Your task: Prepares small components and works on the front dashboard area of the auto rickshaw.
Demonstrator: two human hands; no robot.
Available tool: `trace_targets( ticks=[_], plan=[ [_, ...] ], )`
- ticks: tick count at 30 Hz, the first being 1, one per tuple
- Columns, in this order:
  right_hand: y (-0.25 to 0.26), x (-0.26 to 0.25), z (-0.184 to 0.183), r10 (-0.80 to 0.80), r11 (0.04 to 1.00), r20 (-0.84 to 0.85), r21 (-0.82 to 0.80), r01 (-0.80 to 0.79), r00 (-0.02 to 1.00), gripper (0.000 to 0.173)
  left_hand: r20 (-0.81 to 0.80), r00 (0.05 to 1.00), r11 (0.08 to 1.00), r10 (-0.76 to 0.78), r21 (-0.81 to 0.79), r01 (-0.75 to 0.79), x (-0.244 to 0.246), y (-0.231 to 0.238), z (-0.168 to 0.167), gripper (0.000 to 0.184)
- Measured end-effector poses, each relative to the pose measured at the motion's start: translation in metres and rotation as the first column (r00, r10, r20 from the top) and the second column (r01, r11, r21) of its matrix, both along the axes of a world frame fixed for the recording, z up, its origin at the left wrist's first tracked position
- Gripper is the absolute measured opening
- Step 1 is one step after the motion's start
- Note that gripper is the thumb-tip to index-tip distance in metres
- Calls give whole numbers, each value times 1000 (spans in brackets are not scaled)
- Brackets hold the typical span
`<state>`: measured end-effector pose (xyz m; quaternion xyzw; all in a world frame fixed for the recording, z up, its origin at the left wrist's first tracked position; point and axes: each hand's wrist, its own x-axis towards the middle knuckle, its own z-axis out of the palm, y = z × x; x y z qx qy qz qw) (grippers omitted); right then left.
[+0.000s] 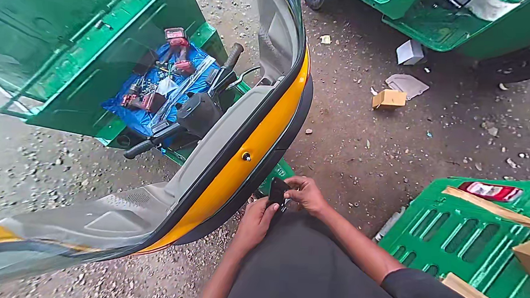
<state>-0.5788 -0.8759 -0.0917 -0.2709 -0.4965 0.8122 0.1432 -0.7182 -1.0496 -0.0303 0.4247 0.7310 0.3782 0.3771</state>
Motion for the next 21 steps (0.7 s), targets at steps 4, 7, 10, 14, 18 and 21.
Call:
trace_targets(
  ticks=[4, 7, 10, 14, 18, 21],
  plan=[
    [-12, -11, -9, -43, 992, 52, -116, 49, 998, 16, 291, 934, 978, 207, -26, -208, -5, -11, -18, 34],
    [-13, -22, -23, -158, 943, 37, -292, 161, 987, 11, 380, 901, 978, 210, -76, -195, -12, -22, -35, 49],
    [-18, -34, -45, -217, 886, 49, -408, 218, 975, 10, 67, 990, 982, 122, -151, -110, -17, -32, -43, 23],
    [-34, -51, -81, -284, 823, 212, -447, 351, 935, 12, -276, 959, 989, -71, -148, 30, -29, -21, -34, 33],
    [-39, -67, -91, -301, 785, 242, -487, 383, 923, 6, -327, 944, 997, -51, -77, 28, -37, -12, -45, 38],
    [-35, -79, -81, -325, 779, 249, -476, 408, 912, 9, -355, 935, 1000, -1, 1, 1, -40, -15, -54, 35]
  ],
)
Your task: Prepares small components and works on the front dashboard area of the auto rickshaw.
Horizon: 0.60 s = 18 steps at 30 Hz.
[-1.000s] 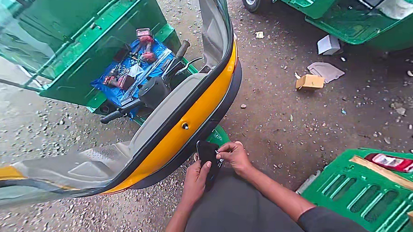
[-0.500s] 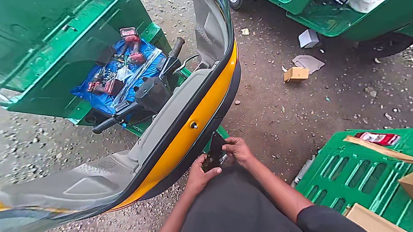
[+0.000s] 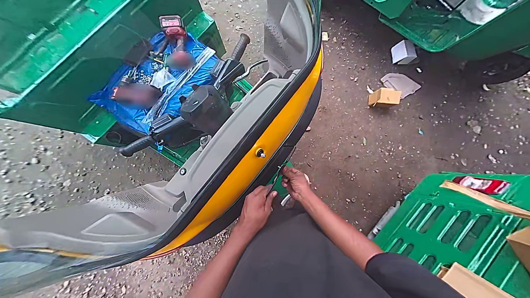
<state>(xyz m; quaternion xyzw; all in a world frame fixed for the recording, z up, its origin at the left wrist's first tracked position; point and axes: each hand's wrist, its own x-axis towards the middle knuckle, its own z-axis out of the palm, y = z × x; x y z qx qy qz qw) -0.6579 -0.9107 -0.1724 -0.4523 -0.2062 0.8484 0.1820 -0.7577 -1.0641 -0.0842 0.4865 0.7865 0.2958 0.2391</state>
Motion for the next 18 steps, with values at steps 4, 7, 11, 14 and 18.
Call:
trace_targets(
  ticks=[4, 7, 11, 14, 18],
  plan=[
    [5, -12, 12, -5, 998, 95, 62, -1, 996, 7, -49, 998, 997, 32, -75, -35, -5, 3, -7, 36],
    [8, -17, 12, 19, 992, 126, 123, -34, 992, 11, -28, 998, 992, 61, -105, -63, -10, 6, -13, 36],
    [9, -26, 10, 4, 989, 153, 143, -26, 988, 10, -20, 996, 993, 85, -80, -87, -13, 7, -20, 36],
    [7, -31, 16, -42, 989, 160, 145, 19, 986, 4, -60, 995, 994, 81, -71, -85, -14, 9, -19, 35],
    [6, -36, 19, -72, 985, 153, 169, 46, 986, 4, -72, 992, 993, 106, -44, -109, -12, 12, -20, 35]
  ],
)
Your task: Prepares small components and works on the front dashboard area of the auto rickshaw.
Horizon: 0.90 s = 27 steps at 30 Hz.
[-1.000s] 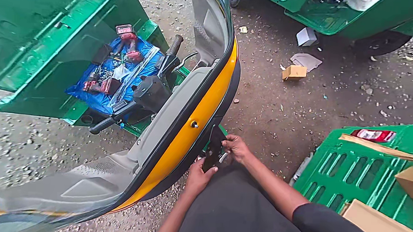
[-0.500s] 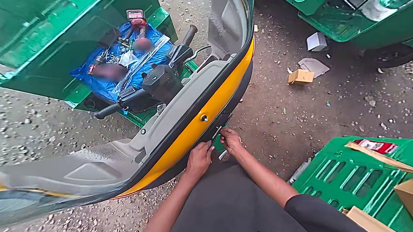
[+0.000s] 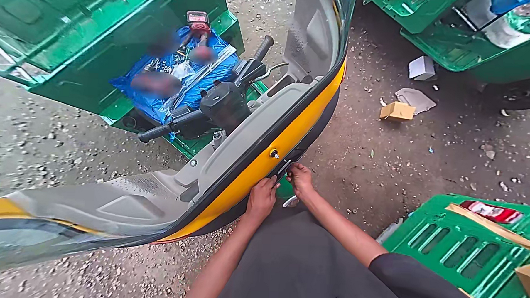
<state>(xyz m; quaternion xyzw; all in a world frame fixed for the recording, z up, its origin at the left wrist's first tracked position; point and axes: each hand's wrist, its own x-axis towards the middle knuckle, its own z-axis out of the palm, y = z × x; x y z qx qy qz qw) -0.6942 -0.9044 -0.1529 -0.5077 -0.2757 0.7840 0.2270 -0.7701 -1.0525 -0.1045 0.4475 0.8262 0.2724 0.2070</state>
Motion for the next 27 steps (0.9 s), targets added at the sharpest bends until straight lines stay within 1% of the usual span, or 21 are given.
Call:
trace_targets(
  ticks=[8, 17, 21, 24, 27],
  plan=[
    [0, -6, 4, -2, 1000, 22, 9, 2, 1000, 7, -1, 999, 997, 49, 67, -49, 4, -1, -6, 34],
    [-2, -11, 9, -13, 1000, 58, 13, 12, 998, 9, 9, 999, 998, 50, 38, -50, 5, 1, -3, 34],
    [-4, -13, 12, -7, 1000, 61, -6, 7, 998, 13, -1, 998, 997, 63, 41, -63, 6, 1, -2, 34],
    [-4, -15, 15, 8, 1000, 77, -8, -7, 997, 14, -6, 998, 997, 66, 45, -66, 6, 1, -2, 34],
    [-4, -17, 18, 42, 999, 128, 15, -45, 991, 16, -8, 998, 997, 63, 45, -63, 6, 1, -1, 34]
  ],
)
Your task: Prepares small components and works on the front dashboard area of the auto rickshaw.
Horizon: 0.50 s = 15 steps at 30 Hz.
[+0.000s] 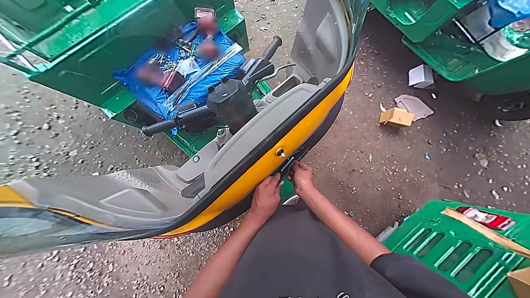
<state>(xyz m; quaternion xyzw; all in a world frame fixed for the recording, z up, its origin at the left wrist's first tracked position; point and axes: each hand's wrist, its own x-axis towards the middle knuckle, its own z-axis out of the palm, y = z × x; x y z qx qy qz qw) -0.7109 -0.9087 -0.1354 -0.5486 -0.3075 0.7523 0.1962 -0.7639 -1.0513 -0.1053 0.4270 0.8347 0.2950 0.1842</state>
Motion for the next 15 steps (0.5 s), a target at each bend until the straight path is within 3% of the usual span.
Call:
trace_targets(
  ticks=[5, 11, 15],
  plan=[
    [-1, -2, 2, 58, 997, 44, 52, -60, 997, 16, -19, 1000, 1000, 10, 4, -10, 0, 1, 1, 35],
    [0, -2, -2, 224, 949, 136, 196, -248, 965, 25, 2, 999, 999, 36, -34, -36, 0, 6, 11, 37],
    [4, -1, -9, 262, 927, 117, 247, -283, 958, 28, 18, 999, 997, 31, -74, -30, -2, 6, 15, 42]
  ],
)
